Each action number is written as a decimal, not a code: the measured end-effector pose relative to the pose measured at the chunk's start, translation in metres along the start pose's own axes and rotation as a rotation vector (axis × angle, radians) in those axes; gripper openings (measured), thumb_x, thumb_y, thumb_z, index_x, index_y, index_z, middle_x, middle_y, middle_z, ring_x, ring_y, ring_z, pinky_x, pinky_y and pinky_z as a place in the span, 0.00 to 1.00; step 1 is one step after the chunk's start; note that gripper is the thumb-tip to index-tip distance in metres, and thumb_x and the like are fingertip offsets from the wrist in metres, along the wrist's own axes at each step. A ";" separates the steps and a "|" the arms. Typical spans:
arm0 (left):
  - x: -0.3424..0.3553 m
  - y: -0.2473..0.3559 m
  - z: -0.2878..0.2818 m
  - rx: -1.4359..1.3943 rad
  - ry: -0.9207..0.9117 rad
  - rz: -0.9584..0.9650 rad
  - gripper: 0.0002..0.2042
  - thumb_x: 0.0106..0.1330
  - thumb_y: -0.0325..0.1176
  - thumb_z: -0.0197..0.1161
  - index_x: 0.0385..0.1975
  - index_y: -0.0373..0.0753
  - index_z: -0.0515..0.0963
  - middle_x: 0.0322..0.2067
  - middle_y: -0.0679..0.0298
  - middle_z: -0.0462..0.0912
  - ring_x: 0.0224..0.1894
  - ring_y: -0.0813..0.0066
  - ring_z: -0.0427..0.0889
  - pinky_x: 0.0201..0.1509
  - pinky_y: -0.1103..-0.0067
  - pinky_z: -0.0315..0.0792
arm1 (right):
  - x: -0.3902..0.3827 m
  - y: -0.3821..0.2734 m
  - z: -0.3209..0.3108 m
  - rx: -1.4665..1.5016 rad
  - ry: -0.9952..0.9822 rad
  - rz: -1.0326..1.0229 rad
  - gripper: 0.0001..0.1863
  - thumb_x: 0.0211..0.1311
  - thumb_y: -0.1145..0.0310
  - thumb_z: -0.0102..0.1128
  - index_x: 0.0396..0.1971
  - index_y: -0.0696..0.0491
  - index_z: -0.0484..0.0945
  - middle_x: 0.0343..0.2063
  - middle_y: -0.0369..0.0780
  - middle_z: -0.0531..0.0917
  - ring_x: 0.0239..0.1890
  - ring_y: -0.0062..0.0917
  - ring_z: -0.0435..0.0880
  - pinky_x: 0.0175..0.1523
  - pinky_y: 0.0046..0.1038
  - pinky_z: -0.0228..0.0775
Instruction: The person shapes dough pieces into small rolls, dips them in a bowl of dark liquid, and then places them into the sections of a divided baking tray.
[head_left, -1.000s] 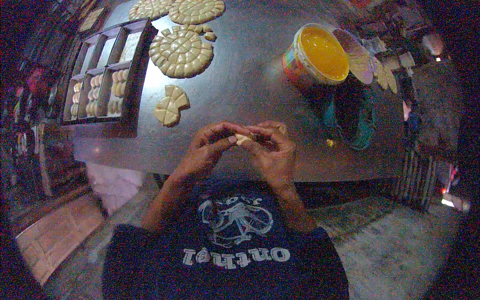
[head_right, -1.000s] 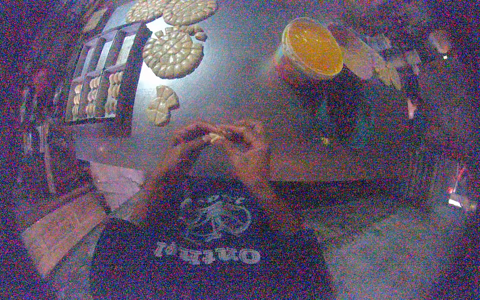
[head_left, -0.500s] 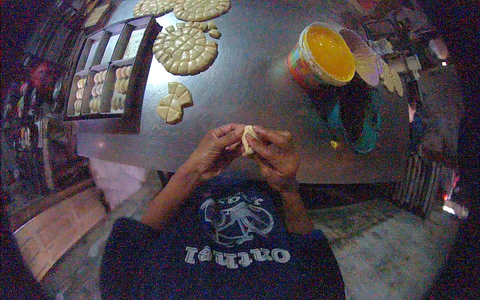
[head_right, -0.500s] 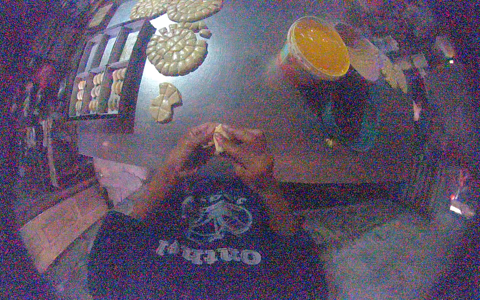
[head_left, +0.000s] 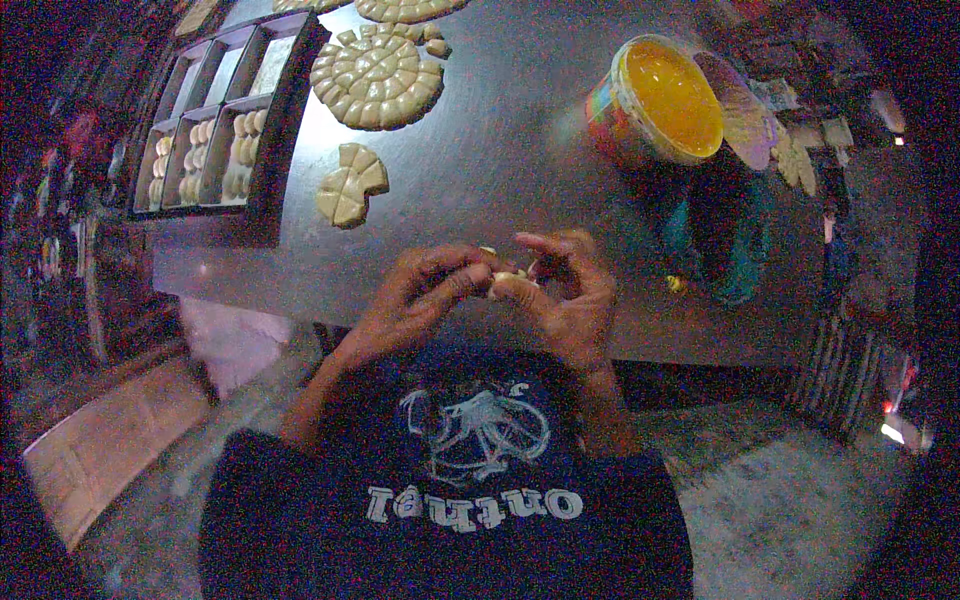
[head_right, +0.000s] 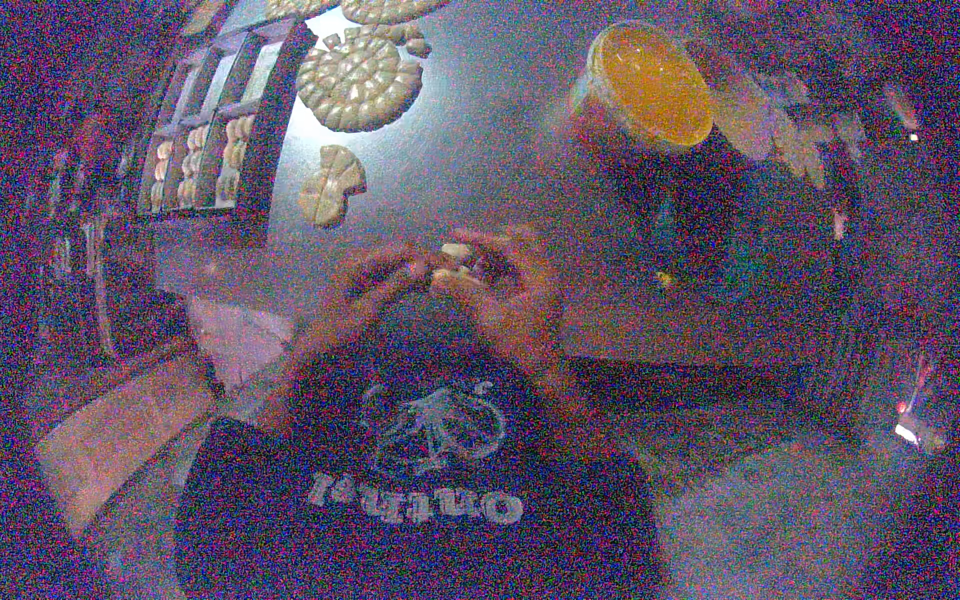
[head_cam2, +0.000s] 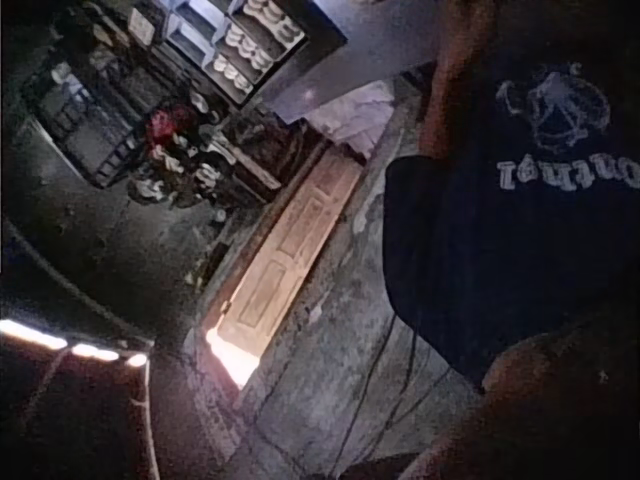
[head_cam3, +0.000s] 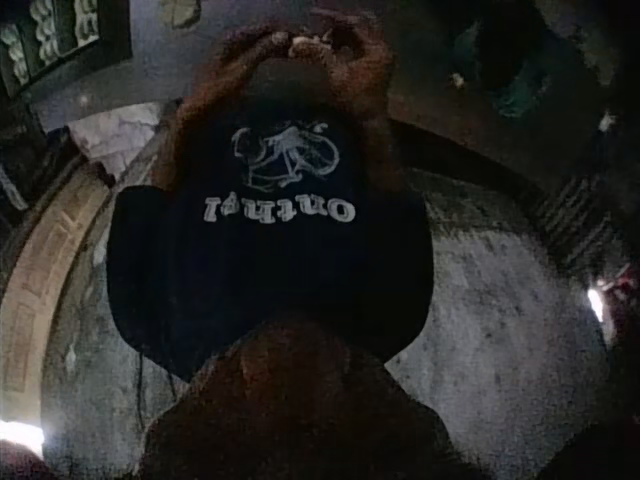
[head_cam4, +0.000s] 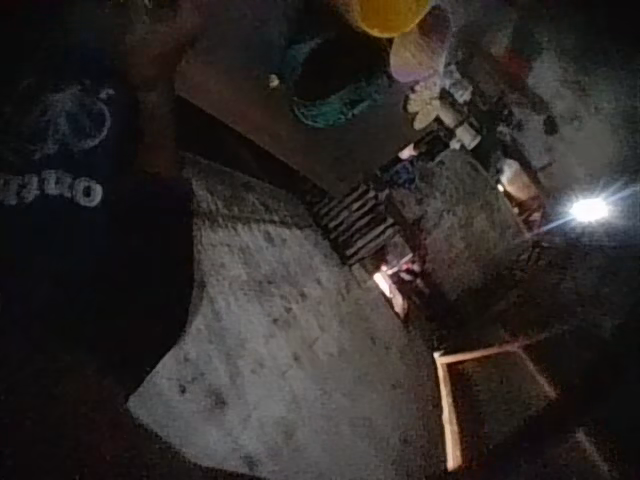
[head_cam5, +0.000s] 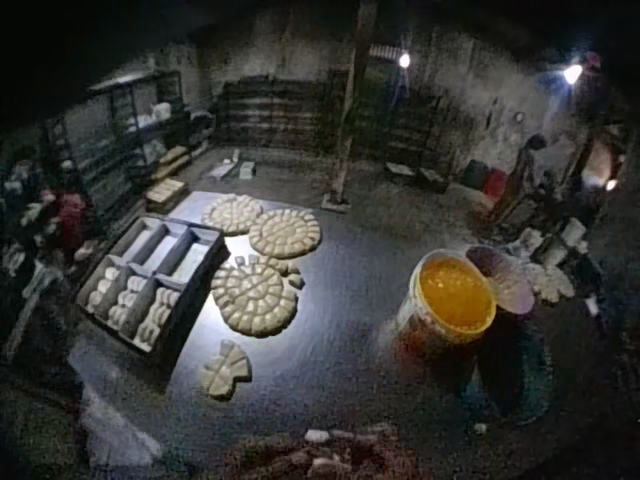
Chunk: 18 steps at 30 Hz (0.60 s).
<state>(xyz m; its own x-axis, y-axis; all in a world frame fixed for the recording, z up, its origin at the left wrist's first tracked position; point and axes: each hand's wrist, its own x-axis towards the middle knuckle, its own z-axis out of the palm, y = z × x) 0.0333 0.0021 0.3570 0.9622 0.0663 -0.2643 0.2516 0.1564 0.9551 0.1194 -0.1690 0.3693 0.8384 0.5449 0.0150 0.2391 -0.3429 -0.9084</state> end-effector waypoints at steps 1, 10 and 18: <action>0.000 0.003 0.000 0.019 -0.006 -0.002 0.10 0.67 0.34 0.64 0.41 0.35 0.81 0.39 0.63 0.84 0.41 0.73 0.81 0.48 0.77 0.75 | 0.003 0.002 -0.001 0.040 -0.032 0.049 0.18 0.48 0.68 0.76 0.40 0.54 0.84 0.37 0.39 0.84 0.38 0.24 0.83 0.43 0.27 0.75; 0.009 -0.051 0.011 -0.020 0.176 -0.034 0.09 0.67 0.34 0.63 0.38 0.35 0.79 0.34 0.63 0.84 0.38 0.77 0.80 0.43 0.78 0.75 | -0.003 0.059 0.020 0.066 -0.094 0.280 0.07 0.61 0.68 0.66 0.33 0.56 0.85 0.30 0.36 0.84 0.38 0.22 0.83 0.45 0.26 0.75; 0.000 -0.124 0.016 -0.104 0.285 -0.062 0.21 0.65 0.26 0.61 0.57 0.38 0.66 0.37 0.60 0.84 0.39 0.73 0.82 0.44 0.76 0.77 | -0.044 0.103 0.061 0.156 -0.086 0.566 0.06 0.61 0.70 0.65 0.35 0.57 0.82 0.34 0.36 0.84 0.38 0.21 0.83 0.45 0.25 0.75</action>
<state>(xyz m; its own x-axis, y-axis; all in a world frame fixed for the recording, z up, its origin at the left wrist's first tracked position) 0.0038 -0.0329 0.2404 0.8735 0.3248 -0.3627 0.2829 0.2678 0.9210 0.0769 -0.1813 0.2495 0.7702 0.3721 -0.5180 -0.3140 -0.4857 -0.8158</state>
